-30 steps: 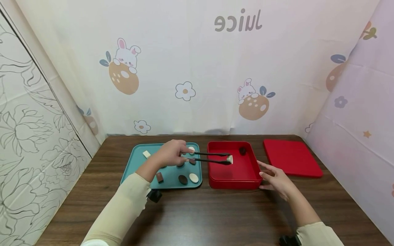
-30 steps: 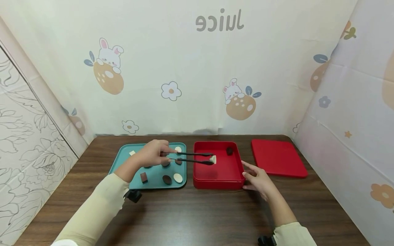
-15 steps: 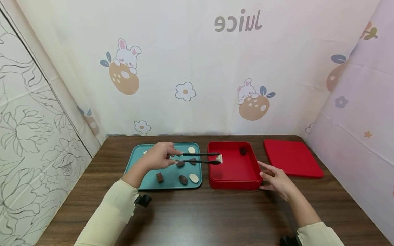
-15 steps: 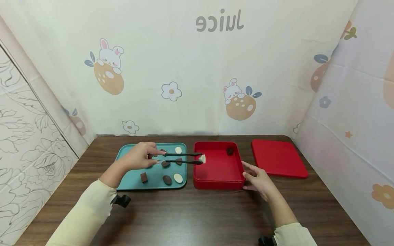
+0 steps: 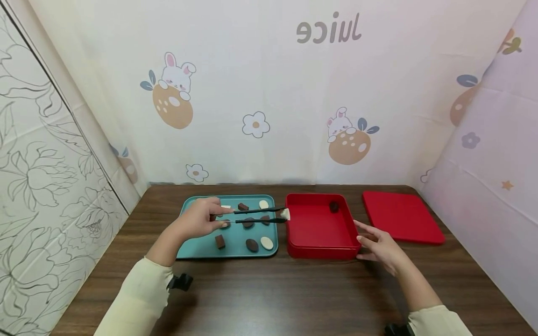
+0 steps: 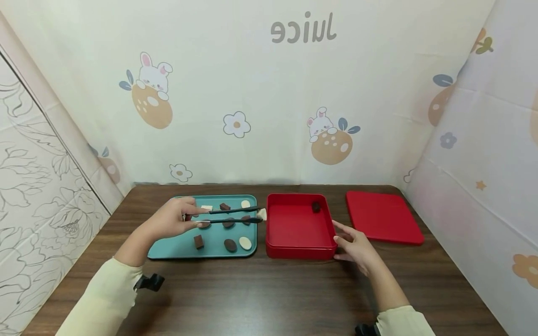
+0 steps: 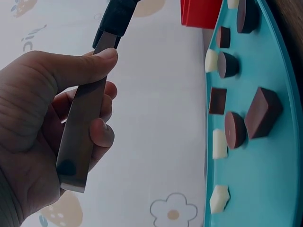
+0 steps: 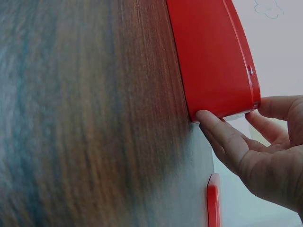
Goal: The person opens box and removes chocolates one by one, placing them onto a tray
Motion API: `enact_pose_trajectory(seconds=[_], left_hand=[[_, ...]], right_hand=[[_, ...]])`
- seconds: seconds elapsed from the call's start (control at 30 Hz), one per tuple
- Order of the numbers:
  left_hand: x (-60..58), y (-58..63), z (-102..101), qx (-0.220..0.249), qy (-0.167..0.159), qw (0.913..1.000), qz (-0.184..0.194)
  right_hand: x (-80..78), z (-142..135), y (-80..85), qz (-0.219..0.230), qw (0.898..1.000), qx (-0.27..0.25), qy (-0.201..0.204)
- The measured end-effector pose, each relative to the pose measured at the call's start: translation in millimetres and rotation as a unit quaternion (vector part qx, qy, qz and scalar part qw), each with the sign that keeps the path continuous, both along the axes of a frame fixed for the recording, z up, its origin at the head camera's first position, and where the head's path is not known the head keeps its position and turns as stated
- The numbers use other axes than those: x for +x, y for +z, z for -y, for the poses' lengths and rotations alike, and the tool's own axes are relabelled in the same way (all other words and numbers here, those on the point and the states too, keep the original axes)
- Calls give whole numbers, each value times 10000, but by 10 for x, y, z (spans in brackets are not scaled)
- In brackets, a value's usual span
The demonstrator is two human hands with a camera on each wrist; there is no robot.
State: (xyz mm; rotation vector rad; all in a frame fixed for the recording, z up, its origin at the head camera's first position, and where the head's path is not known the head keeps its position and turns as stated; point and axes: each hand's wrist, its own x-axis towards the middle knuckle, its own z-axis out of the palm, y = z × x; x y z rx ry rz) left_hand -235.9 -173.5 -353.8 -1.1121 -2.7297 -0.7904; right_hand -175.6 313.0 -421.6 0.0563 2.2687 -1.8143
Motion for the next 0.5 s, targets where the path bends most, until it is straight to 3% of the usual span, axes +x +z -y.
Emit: enact_pose_trajectory(seconds=[0.5], left_hand=[[131,-57,505,215,461,9986,114]], right_hand=[[-4,-7,-3,-7,10000,-16,-5]])
